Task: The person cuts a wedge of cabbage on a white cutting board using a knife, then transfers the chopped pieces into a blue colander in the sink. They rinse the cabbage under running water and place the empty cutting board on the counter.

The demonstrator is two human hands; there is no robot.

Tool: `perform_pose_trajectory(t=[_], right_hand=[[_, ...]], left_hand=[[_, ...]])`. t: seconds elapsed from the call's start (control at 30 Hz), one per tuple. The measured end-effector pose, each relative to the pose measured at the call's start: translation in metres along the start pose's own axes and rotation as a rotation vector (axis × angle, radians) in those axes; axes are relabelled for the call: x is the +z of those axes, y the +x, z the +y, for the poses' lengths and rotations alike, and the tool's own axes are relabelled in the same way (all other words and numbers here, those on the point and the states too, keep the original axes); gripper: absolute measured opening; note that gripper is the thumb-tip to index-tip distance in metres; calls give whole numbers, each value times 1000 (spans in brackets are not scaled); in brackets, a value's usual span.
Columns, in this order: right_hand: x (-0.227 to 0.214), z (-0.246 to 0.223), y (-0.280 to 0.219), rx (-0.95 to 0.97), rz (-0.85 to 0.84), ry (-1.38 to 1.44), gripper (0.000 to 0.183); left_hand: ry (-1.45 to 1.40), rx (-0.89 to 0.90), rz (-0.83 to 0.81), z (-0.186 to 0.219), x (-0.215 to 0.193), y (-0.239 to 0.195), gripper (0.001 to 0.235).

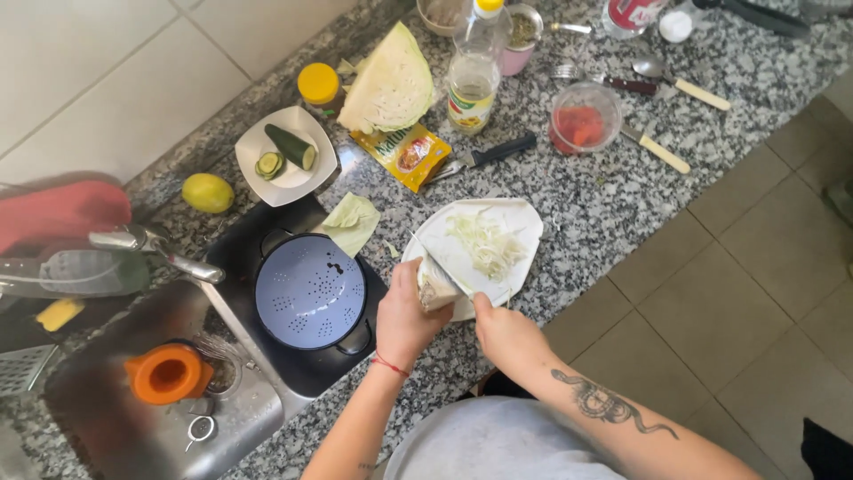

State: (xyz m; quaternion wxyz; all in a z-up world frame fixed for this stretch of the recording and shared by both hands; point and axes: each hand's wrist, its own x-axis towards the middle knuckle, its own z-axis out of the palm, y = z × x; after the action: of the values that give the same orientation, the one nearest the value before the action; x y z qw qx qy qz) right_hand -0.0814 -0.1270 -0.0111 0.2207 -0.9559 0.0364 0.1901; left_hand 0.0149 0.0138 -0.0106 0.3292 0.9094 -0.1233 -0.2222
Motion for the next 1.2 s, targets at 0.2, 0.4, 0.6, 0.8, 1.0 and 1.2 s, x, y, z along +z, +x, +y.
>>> perform_pose_trajectory(t=[0.2,0.4,0.6,0.8,1.0,1.2], right_hand=[[27,8,34,36,16,31,20],[9,2,20,8,-13,90,30],[16,20,8,-23,-70,-84,16],[21,10,19,-16,10,-79,18],[29,9,20,40,-17,52,28],[50,25,5,41,19,8,20]], left_hand=[[-30,-17,1,-2,2,-1,67],[-28,-42,9,-3,6,-2,69],[-63,-28,16,3,-1,-3,62],[-25,-35,17,2,2,-1,66],[10,-16,18,4,0,0,67],[-58,-12,50,6,-2,-7,65]])
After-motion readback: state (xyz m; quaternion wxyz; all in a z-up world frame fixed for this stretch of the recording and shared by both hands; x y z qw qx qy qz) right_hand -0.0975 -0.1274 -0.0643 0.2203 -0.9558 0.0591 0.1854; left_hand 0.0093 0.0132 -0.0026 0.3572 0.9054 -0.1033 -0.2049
